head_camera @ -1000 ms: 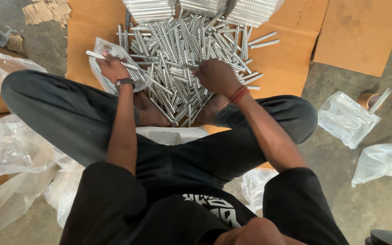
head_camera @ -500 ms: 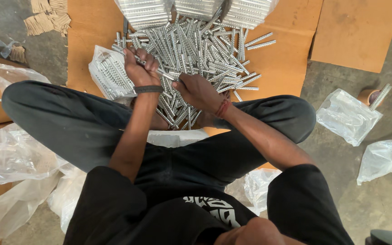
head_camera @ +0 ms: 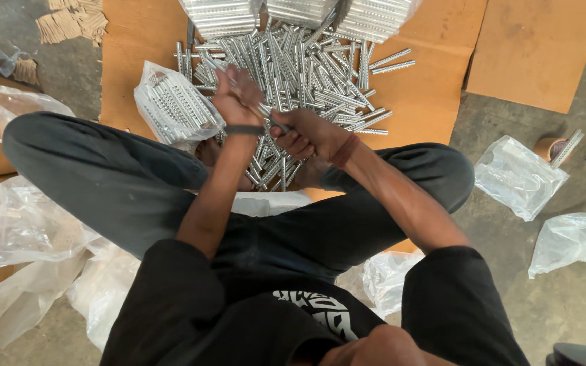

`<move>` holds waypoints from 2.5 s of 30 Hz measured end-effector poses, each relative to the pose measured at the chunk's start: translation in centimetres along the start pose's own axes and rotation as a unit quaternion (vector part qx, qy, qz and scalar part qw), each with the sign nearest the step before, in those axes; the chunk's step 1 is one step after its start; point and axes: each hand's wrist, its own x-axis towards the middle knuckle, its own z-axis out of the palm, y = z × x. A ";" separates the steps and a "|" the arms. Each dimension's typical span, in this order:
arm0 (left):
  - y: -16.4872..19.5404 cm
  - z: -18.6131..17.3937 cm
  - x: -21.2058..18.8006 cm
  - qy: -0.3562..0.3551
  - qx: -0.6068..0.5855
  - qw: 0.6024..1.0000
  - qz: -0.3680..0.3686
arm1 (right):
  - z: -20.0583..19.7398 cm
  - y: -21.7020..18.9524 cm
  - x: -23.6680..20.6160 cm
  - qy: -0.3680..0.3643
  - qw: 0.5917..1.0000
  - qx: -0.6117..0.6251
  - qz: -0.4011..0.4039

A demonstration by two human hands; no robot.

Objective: The person sits cross-legged on the floor and repeatedly picks up small metal rods from a pile, then places them into a clear plastic bag. The person continues this sorting process for the duration of the clip.

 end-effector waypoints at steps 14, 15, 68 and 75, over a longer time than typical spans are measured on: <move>0.5 -9.7 -0.4 0.043 0.787 0.476 0.389 | -1.0 -0.8 1.0 0.254 0.932 -0.182 -0.186; 1.5 -9.6 -0.2 0.092 0.761 0.525 0.370 | -0.8 -0.9 0.9 0.259 0.931 -0.185 -0.181; 5.0 1.7 -4.1 -0.366 0.819 0.357 0.261 | -3.0 -0.1 -0.3 0.149 0.908 -0.387 -0.066; 4.3 -2.1 -3.2 -0.331 0.860 0.378 0.096 | -3.4 -0.6 -1.8 0.403 0.580 -0.664 -0.245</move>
